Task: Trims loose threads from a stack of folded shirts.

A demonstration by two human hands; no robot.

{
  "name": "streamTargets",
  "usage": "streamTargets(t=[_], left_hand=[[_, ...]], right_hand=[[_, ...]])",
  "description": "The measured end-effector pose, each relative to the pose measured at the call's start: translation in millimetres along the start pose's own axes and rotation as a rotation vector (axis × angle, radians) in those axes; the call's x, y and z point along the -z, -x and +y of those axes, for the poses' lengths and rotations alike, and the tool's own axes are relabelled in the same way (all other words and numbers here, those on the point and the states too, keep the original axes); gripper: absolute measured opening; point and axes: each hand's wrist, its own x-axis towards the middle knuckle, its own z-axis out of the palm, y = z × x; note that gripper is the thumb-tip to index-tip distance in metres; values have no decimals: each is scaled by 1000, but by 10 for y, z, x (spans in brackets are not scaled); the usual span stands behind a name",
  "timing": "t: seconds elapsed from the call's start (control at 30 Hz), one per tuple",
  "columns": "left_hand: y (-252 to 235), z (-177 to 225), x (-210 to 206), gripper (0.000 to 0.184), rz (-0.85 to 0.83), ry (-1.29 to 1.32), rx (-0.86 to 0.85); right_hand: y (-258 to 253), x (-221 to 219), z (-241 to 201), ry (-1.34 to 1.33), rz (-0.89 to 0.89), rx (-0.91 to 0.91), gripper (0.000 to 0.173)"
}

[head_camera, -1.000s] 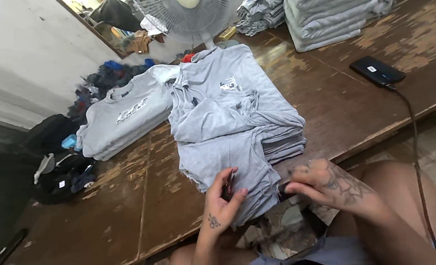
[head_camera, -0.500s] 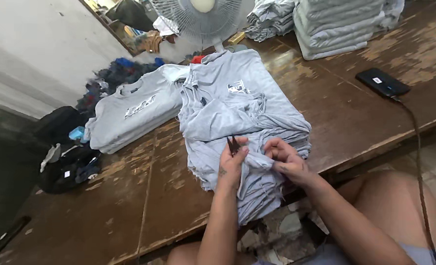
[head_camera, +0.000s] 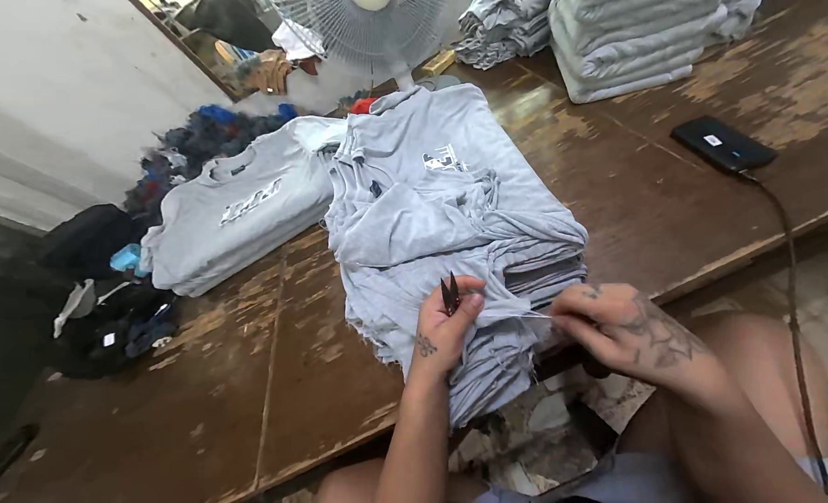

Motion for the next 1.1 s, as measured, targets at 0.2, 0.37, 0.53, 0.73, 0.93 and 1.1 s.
streamTargets(t=[0.2,0.37,0.53,0.73,0.93,1.1], left_hand=[[-8,29,-31,16,72,9,47],[117,153,120,39,-255,-668,-76],[190,582,130,34,-389,-1116,-398],[164,749,-36,21,-453,-1336,-662],[190,781,8,27,-414,-1334,-626],[178,562,158,48,-179,-977,-355]], right_hand=[[-243,-592,-44,134,189,63,29],[-19,-333,-41,152,60,0,14],[213,-243,-97,145,175,93,20],[257,-288,-215,144,247,155,21],[297,-278,-262,20,242,166,24],[362,-289,-318,-104,-26,176,35]])
